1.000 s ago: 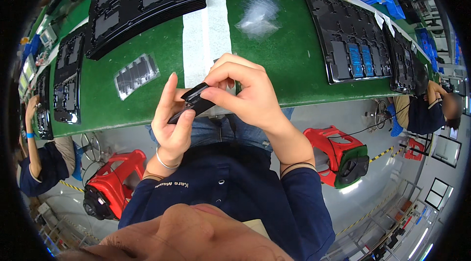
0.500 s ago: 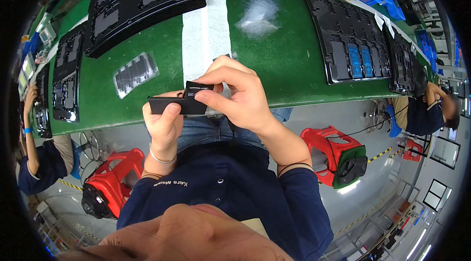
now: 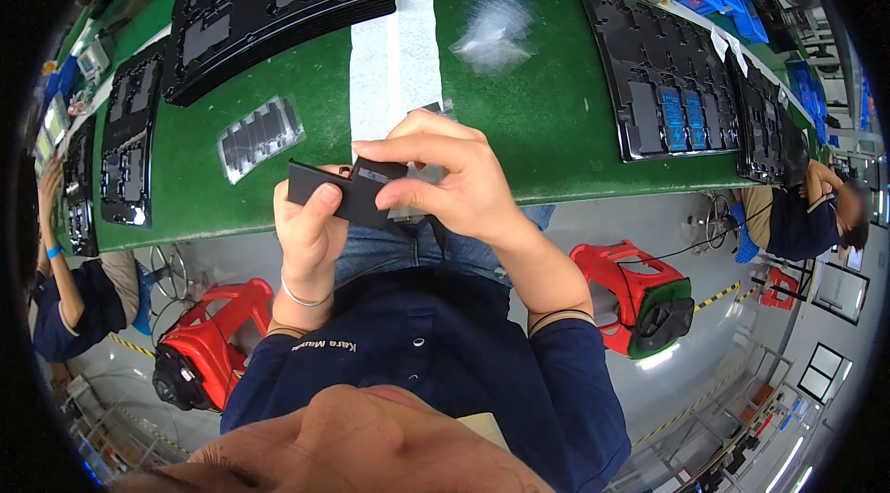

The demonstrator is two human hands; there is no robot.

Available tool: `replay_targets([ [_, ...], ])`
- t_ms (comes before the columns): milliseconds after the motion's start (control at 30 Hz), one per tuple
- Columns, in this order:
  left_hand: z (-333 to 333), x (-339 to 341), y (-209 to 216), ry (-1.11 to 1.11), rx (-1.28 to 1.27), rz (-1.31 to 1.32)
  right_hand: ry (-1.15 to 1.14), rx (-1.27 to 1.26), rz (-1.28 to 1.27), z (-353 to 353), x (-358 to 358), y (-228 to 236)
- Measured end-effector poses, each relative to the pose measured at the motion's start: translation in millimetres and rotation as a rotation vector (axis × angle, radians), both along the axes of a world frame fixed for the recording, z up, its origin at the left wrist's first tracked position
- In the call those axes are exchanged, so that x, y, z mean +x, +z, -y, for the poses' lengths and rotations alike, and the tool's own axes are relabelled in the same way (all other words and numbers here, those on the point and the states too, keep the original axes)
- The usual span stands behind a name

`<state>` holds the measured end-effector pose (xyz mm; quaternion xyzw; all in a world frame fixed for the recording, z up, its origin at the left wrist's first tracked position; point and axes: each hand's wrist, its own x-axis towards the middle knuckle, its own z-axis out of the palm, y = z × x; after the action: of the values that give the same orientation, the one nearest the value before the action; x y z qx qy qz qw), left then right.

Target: Assembling small black plastic components by hand at a workstation on an assembly line.

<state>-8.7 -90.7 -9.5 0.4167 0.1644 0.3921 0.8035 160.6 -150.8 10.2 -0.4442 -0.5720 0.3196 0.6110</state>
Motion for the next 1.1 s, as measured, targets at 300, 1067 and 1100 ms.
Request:
replay_targets([
  [300,6.3,6.4,0.6,0.121,-0.028,0.036,-0.05,0.039,-0.458,-3.3,-14.8,-5.0],
  [1067,3.1,9.0,7.3,0.122,-0.035,-0.001,-0.046,-0.22,0.093,-2.7,10.8,18.6],
  [1100,3.3,9.3,6.7,0.123,-0.034,-0.002,-0.045,-0.219,0.092,-1.8,8.8,18.4],
])
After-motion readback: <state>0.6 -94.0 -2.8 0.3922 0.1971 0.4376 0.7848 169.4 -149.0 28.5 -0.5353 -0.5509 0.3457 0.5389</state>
